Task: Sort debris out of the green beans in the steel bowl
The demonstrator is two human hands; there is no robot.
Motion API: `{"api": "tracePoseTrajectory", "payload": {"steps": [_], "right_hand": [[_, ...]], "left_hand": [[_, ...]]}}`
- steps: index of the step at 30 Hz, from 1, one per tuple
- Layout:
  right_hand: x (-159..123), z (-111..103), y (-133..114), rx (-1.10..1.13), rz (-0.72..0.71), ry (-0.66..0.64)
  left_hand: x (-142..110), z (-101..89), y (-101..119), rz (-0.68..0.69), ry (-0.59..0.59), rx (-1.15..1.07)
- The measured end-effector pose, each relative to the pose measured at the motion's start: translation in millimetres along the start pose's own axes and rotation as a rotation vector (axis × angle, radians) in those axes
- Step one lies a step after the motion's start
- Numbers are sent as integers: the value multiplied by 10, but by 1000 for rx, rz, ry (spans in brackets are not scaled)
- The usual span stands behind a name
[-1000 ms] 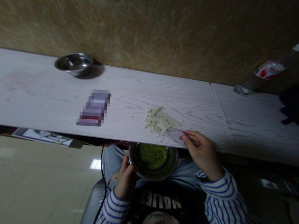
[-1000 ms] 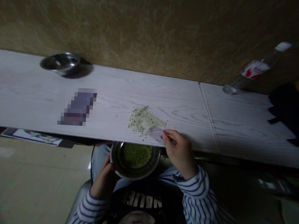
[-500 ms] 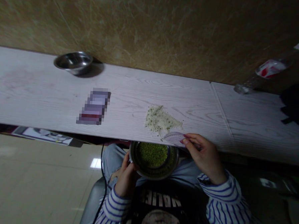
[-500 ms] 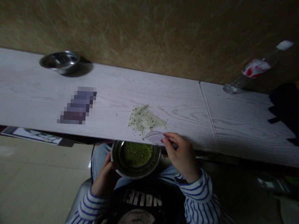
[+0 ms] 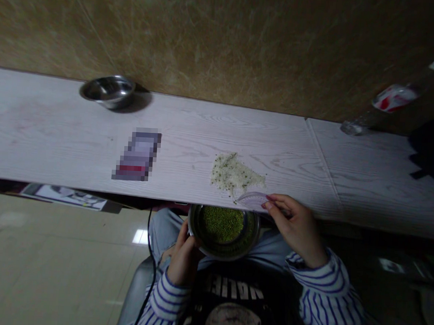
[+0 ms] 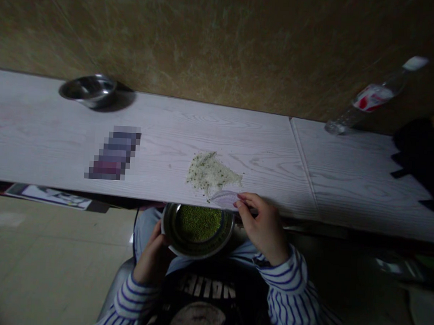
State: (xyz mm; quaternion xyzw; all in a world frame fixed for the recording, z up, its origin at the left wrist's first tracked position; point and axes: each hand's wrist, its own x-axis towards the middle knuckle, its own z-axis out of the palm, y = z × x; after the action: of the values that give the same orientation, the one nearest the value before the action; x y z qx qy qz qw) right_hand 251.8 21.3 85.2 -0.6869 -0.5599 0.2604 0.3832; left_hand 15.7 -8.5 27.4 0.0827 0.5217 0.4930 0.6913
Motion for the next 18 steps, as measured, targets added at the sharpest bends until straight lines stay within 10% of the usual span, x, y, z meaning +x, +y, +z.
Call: {"api": "tracePoseTrajectory", "payload": {"steps": [18], "right_hand": [[4,71,-18,30,-29,-18]], "left_hand": [[-26,17,38,-7,-7,16]]}}
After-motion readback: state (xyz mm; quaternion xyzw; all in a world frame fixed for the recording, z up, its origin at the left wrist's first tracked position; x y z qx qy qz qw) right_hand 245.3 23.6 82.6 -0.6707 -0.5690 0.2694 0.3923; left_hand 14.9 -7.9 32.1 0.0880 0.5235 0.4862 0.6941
